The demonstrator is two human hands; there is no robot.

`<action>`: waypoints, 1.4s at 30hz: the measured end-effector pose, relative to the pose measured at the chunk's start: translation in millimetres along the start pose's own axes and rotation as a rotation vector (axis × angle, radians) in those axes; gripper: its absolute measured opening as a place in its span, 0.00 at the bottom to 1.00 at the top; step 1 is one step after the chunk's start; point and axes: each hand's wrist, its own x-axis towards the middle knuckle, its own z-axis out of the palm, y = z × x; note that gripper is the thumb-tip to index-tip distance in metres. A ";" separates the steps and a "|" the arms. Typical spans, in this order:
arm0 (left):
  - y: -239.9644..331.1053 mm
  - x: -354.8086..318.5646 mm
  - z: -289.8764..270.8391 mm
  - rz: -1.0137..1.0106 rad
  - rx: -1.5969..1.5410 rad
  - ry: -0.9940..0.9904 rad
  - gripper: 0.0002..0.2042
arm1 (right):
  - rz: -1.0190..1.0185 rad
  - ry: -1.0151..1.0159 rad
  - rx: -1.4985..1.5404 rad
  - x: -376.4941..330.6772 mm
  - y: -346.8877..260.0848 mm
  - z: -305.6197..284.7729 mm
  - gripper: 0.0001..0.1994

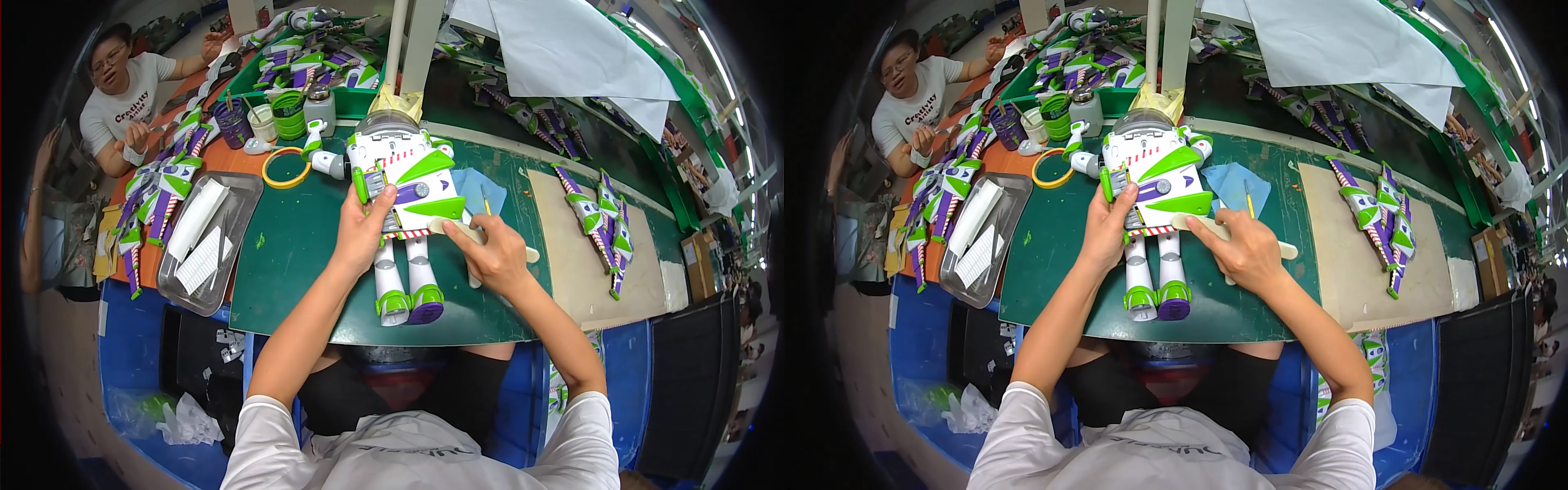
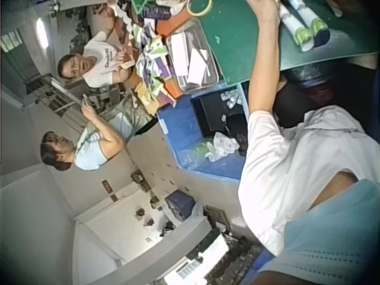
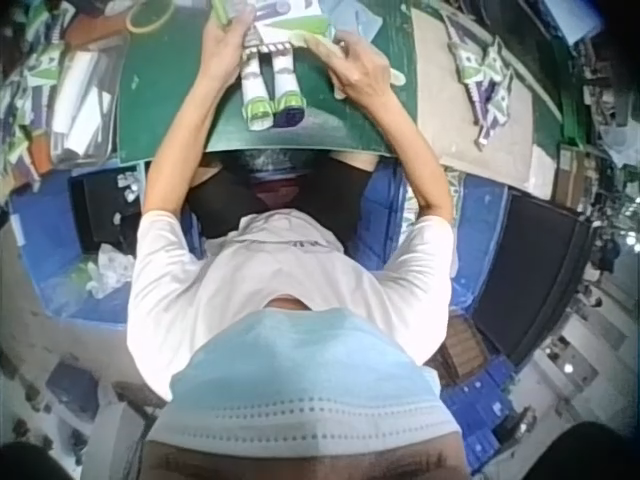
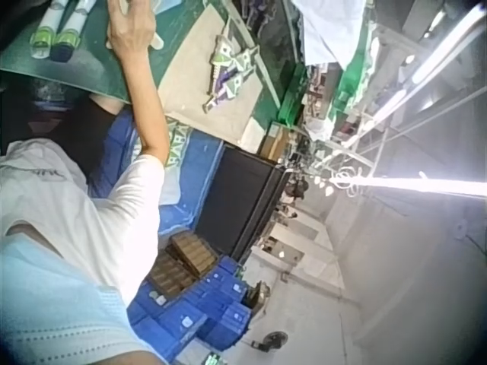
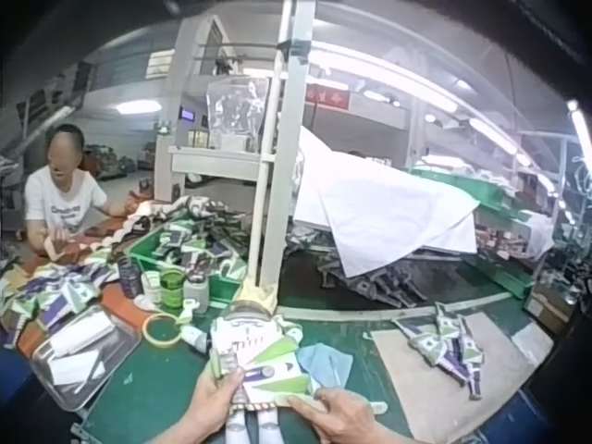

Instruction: The person applies small stickers to plastic toy components using tweezers, then attaches toy wings to a Buzz Lightyear figure.

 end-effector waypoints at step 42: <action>4.1 -16.9 6.0 0.027 -0.206 -0.076 0.19 | 0.430 0.099 0.407 36.3 -16.9 -10.2 0.22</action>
